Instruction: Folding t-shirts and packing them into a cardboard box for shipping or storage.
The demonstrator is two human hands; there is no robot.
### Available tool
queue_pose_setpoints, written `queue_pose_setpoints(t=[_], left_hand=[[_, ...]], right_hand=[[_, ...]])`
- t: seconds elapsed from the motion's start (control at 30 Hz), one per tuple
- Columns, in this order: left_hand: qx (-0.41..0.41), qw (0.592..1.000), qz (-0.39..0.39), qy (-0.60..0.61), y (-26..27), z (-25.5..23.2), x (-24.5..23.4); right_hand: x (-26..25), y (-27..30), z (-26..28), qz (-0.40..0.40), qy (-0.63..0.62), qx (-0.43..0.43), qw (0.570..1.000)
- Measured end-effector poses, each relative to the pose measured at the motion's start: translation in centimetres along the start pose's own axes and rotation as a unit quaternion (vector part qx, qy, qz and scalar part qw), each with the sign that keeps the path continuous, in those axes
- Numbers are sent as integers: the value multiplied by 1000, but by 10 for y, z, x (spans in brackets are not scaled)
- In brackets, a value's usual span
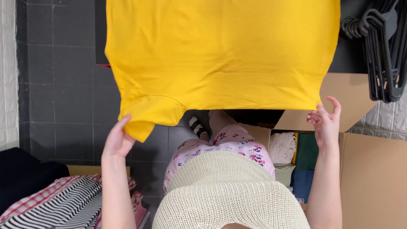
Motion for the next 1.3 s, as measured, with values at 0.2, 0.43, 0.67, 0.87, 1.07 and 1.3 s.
queue_pose_setpoints(t=[0.2, 0.43, 0.67, 0.87, 1.07, 1.3], left_hand=[[22, 1000, 5, -11, 13, -91, 92], [16, 996, -31, 82, -65, -186, 152], [48, 996, -22, 76, -131, -223, 219], [138, 984, 116, -5, -222, -188, 180], [449, 685, -179, -545, -168, -126, 143], [420, 550, -351, -631, -138, -97, 62]], right_hand=[[18, -41, 53, -6, -77, -8, 997], [70, -97, 129, 13, -46, 3, 999], [107, -165, 139, 17, -28, 42, 999], [117, -199, 83, 31, -13, -35, 999], [142, -150, 71, 122, 416, -337, 836], [164, -166, 49, 108, 529, -409, 736]])
Point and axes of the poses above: each hand's wrist, its own y-axis away from the middle knuckle, its own x-axis out of the palm, z = x × y, the point moved 1 cm from there along -y, towards the middle knuckle, and after that the axes turned 5 degrees about -x, right-handed, at the moved point
